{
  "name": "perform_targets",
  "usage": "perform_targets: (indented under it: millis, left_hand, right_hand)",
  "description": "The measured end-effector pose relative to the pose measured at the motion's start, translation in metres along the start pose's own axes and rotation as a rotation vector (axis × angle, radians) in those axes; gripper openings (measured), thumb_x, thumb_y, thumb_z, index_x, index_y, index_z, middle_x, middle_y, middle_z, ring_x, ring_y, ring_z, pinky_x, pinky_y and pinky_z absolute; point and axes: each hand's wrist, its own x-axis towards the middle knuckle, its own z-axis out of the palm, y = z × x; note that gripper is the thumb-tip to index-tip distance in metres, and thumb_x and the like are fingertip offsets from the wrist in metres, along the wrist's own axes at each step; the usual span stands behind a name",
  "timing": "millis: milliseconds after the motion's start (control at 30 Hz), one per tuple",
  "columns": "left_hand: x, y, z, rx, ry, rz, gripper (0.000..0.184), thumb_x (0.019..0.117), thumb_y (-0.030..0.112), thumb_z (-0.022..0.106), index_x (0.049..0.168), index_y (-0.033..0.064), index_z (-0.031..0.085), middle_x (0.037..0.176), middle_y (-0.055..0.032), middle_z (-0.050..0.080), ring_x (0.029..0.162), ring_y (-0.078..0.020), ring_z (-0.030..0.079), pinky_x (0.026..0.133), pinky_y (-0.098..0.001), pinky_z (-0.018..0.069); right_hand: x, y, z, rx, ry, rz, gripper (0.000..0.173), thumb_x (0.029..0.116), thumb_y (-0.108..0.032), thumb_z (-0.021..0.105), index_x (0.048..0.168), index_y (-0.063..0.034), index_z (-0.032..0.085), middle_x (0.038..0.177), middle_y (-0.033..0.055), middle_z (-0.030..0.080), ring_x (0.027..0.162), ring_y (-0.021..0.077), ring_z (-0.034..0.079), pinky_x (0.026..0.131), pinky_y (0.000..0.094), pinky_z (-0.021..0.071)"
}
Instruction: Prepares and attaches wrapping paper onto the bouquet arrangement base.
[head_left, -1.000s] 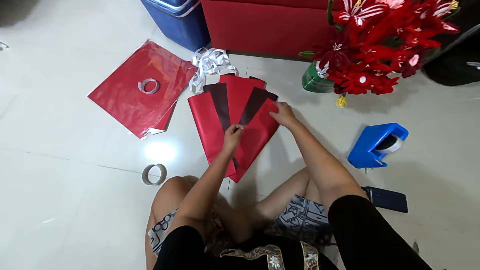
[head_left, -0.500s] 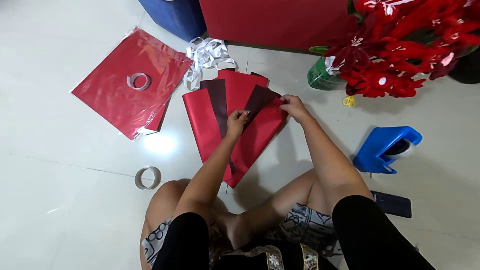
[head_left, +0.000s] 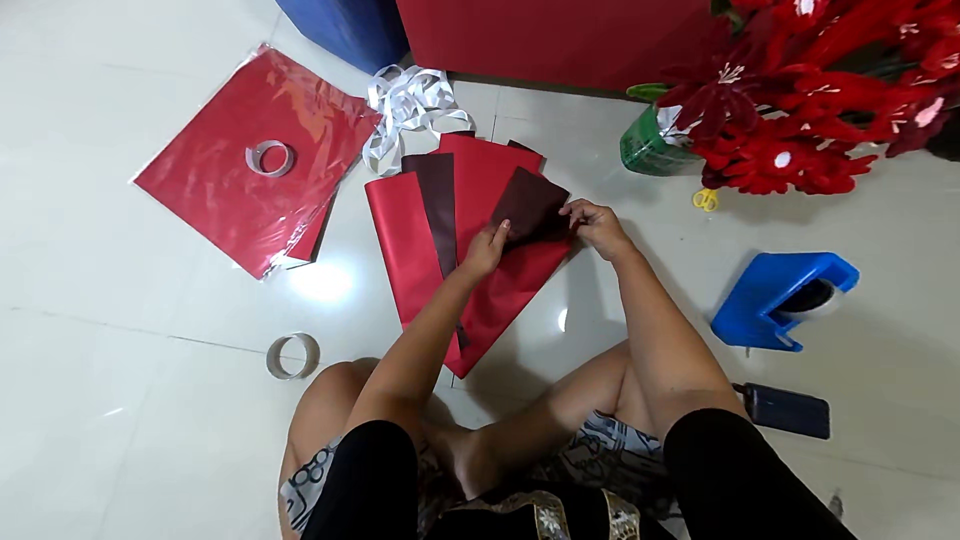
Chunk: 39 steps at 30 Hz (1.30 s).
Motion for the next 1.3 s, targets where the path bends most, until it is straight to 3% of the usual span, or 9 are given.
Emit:
perform_targets:
  millis: [133, 267, 367, 667, 800, 967, 1067, 1167, 1300]
  left_hand:
    - [0.002, -0.003, 0.001, 0.101, -0.036, 0.076, 0.054, 0.1117, 0.038, 0.034, 0.122, -0.0016, 0.069, 0.131, -0.0227, 0.064, 0.127, -0.0356, 0.06, 0.111, -0.0545, 0.0432]
    - [0.005, -0.005, 0.004, 0.145, -0.055, 0.096, 0.042, 0.1001, 0.035, 0.066, 0.116, -0.0029, 0.071, 0.124, -0.0212, 0.067, 0.12, -0.0332, 0.063, 0.106, -0.0525, 0.0479]
    - [0.009, -0.01, 0.008, 0.214, -0.045, 0.093, 0.042, 0.0926, 0.032, 0.077, 0.117, -0.0015, 0.071, 0.123, -0.0193, 0.068, 0.117, -0.0322, 0.064, 0.104, -0.0539, 0.05]
    - [-0.001, -0.011, 0.018, 0.345, 0.047, 0.225, 0.03, 0.089, 0.024, 0.079, 0.113, 0.0061, 0.075, 0.123, -0.0152, 0.069, 0.12, -0.0346, 0.062, 0.102, -0.0614, 0.0451]
    - [-0.008, -0.02, 0.026, 0.368, 0.123, 0.342, 0.032, 0.0888, 0.024, 0.078, 0.113, 0.0036, 0.073, 0.12, -0.0163, 0.07, 0.118, -0.0356, 0.063, 0.105, -0.0609, 0.044]
    - [-0.012, -0.025, 0.032, 0.385, 0.196, 0.4, 0.043, 0.0875, 0.024, 0.079, 0.118, -0.0035, 0.066, 0.111, -0.0186, 0.072, 0.108, -0.0367, 0.068, 0.1, -0.0581, 0.0486]
    - [-0.012, -0.028, 0.034, 0.409, 0.204, 0.423, 0.042, 0.0881, 0.021, 0.078, 0.119, -0.005, 0.066, 0.111, -0.0193, 0.073, 0.106, -0.0378, 0.07, 0.098, -0.0571, 0.0516]
    - [-0.013, -0.029, 0.035, 0.409, 0.199, 0.383, 0.044, 0.09, 0.021, 0.076, 0.125, -0.0026, 0.064, 0.112, -0.0205, 0.073, 0.105, -0.0391, 0.07, 0.098, -0.057, 0.0513]
    - [-0.01, -0.017, 0.031, 0.274, 0.142, 0.174, 0.052, 0.0918, 0.025, 0.076, 0.132, -0.0024, 0.058, 0.113, -0.0229, 0.07, 0.108, -0.0395, 0.068, 0.1, -0.0567, 0.0516]
  right_hand:
    - [0.001, 0.002, -0.001, -0.001, -0.004, -0.013, 0.009, 0.0773, 0.015, 0.057, 0.077, 0.0069, 0.061, 0.117, 0.0178, 0.067, 0.115, 0.0175, 0.061, 0.098, 0.0326, 0.0515]
    - [0.003, 0.004, 0.0, -0.007, 0.008, 0.008, 0.01, 0.0774, 0.017, 0.057, 0.081, 0.0089, 0.062, 0.118, 0.019, 0.066, 0.116, 0.0186, 0.061, 0.099, 0.034, 0.051]
    - [0.005, 0.007, 0.0, -0.006, 0.011, 0.02, 0.012, 0.0783, 0.018, 0.059, 0.084, 0.0091, 0.063, 0.117, 0.0186, 0.066, 0.115, 0.0188, 0.061, 0.099, 0.0345, 0.0513]
    - [-0.002, -0.007, -0.012, -0.021, -0.078, 0.011, 0.011, 0.079, 0.016, 0.059, 0.077, 0.0063, 0.064, 0.117, 0.0158, 0.066, 0.114, 0.0158, 0.061, 0.095, 0.0308, 0.0527]
    - [-0.004, -0.009, -0.016, -0.043, -0.1, -0.033, 0.009, 0.0797, 0.013, 0.059, 0.076, 0.0066, 0.064, 0.117, 0.0168, 0.067, 0.115, 0.0169, 0.061, 0.098, 0.0325, 0.0519]
    - [-0.003, -0.005, -0.016, -0.032, -0.103, -0.053, 0.011, 0.0795, 0.013, 0.059, 0.075, 0.005, 0.065, 0.116, 0.0151, 0.068, 0.114, 0.0148, 0.062, 0.098, 0.0304, 0.052]
    - [-0.002, -0.002, -0.016, -0.018, -0.093, -0.039, 0.009, 0.0791, 0.013, 0.06, 0.083, 0.0072, 0.066, 0.115, 0.0144, 0.068, 0.112, 0.0142, 0.063, 0.098, 0.0308, 0.0522]
    - [-0.001, 0.003, -0.014, 0.01, -0.032, 0.055, 0.021, 0.0804, 0.013, 0.065, 0.101, 0.0069, 0.065, 0.1, 0.008, 0.069, 0.095, 0.0088, 0.065, 0.091, 0.0299, 0.0561]
    - [0.001, 0.001, -0.011, 0.003, -0.009, 0.101, 0.018, 0.0827, 0.012, 0.067, 0.099, 0.0068, 0.064, 0.095, 0.0079, 0.068, 0.089, 0.0078, 0.065, 0.086, 0.0288, 0.057]
